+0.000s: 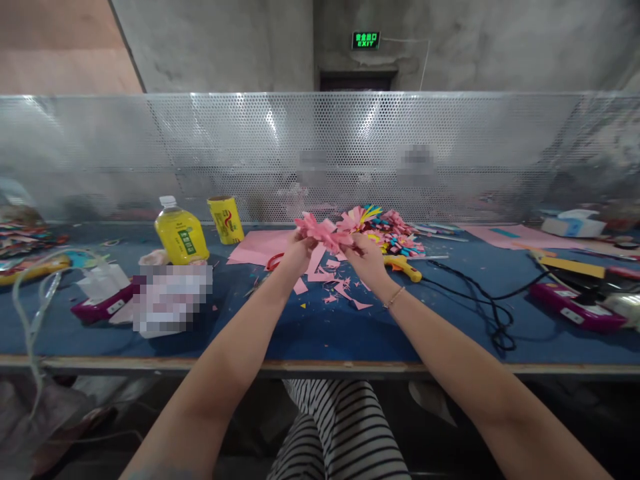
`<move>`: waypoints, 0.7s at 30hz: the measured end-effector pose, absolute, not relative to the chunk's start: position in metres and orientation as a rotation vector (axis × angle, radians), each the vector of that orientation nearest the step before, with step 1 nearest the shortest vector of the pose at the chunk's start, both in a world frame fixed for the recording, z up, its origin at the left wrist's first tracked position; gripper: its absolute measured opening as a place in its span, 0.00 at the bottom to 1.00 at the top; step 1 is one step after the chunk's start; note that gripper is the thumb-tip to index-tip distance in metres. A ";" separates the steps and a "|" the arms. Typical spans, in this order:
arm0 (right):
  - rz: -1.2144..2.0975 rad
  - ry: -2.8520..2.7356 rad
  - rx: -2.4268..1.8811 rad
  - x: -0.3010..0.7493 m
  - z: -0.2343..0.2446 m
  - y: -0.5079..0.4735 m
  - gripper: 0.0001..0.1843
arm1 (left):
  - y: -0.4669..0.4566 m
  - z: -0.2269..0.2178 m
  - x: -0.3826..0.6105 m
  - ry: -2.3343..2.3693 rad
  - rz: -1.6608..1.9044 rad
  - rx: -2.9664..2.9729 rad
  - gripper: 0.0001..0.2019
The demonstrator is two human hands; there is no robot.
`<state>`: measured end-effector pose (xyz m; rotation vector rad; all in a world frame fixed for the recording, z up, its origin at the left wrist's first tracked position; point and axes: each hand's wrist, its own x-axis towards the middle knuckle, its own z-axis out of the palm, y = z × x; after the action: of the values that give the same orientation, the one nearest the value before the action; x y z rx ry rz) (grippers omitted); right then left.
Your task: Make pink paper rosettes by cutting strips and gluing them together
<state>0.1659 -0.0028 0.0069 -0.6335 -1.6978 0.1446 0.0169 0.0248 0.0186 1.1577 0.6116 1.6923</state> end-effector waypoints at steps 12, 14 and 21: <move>1.330 -1.148 -0.607 0.163 0.000 0.010 0.15 | 0.022 0.017 0.008 1.182 2.086 1.701 0.12; 1.370 -1.154 -0.626 0.164 0.000 0.010 0.15 | 0.023 0.018 0.008 1.183 2.049 1.679 0.10; 1.416 -1.045 -0.685 0.167 -0.003 0.015 0.15 | 0.029 0.015 0.008 0.898 1.791 1.295 0.10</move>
<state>0.1674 0.0148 -0.0030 -0.6850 -1.0452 1.4156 0.0081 0.0286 0.0147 1.2952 0.8979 1.7912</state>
